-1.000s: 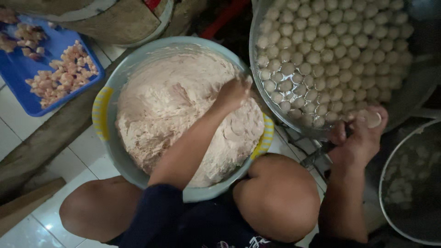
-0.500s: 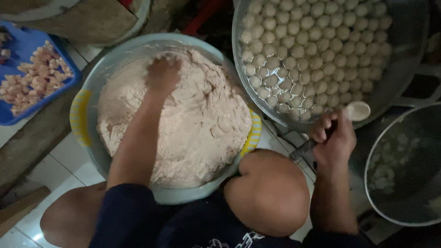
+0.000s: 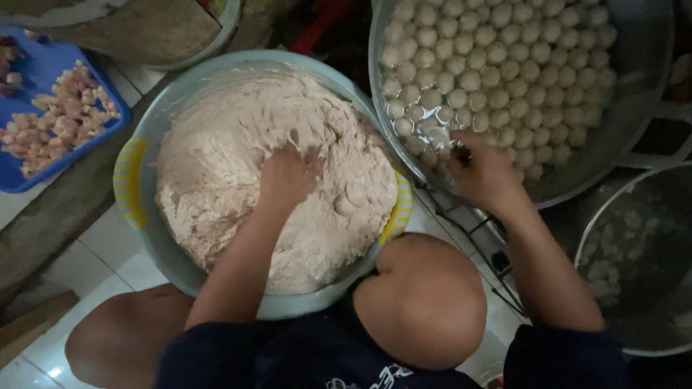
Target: The person sits on the floor and scoops portions of meat paste from a large basin with a spoon, shaping each portion by hand and dropping it into a water-filled tray already filled with similar balls. A tray of raw meat pieces sits nearby.
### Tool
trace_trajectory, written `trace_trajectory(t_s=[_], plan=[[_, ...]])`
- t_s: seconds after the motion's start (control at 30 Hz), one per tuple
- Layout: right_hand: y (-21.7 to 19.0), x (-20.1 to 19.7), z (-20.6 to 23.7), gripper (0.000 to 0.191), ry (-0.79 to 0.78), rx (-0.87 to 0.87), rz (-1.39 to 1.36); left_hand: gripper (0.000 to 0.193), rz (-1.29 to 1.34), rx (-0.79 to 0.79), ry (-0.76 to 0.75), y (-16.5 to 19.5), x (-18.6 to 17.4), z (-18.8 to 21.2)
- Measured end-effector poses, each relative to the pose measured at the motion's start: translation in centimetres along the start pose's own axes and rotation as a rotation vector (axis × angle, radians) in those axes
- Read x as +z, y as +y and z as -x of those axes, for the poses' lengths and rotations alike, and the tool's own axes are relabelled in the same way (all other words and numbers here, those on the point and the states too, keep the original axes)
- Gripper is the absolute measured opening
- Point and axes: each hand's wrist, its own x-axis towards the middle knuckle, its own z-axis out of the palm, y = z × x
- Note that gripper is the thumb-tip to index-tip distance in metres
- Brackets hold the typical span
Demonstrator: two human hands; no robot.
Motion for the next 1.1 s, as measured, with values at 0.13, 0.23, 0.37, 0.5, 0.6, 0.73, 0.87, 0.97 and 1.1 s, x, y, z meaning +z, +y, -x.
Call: trace_trajectory(t_s=[0.13,0.23,0.37,0.5,0.6,0.73,0.87,0.97,1.1], plan=[[-0.7,0.3,-1.1,0.032,-0.106,0.011,0.061,0.039,0.193,0.032,0.219,0.1,0.4,-0.3],[-0.7,0.4,-1.8,0.03,-0.093,0.031,0.134,0.039,0.31,-0.128,0.327,0.3,0.8,-1.4],[0.8,1.0,-2.1,0.029,-0.108,-0.052,0.094,0.038,0.312,-0.117,0.498,2.0,0.6,-3.4],[3.7,1.1,-3.5,0.036,-0.106,0.105,0.151,0.042,0.361,-0.082,0.285,4.0,0.7,-3.4],[5.5,0.0,-4.7,0.026,-0.134,0.099,0.568,0.052,0.442,0.0,0.326,4.8,1.3,-1.5],[4.8,-1.4,-3.5,0.038,0.085,0.056,0.254,0.062,0.57,0.022,0.35,5.7,2.0,-0.6],[1.3,-0.4,-1.4,0.037,-0.041,0.004,0.12,0.041,0.502,0.033,0.298,7.3,2.5,-0.8],[0.0,-0.6,-1.4,0.04,-0.138,0.098,0.22,0.027,0.427,0.104,0.361,8.1,3.2,-1.0],[0.1,-1.3,-1.8,0.032,-0.01,0.122,0.226,0.015,0.438,0.233,0.649,8.3,3.9,-1.3]])
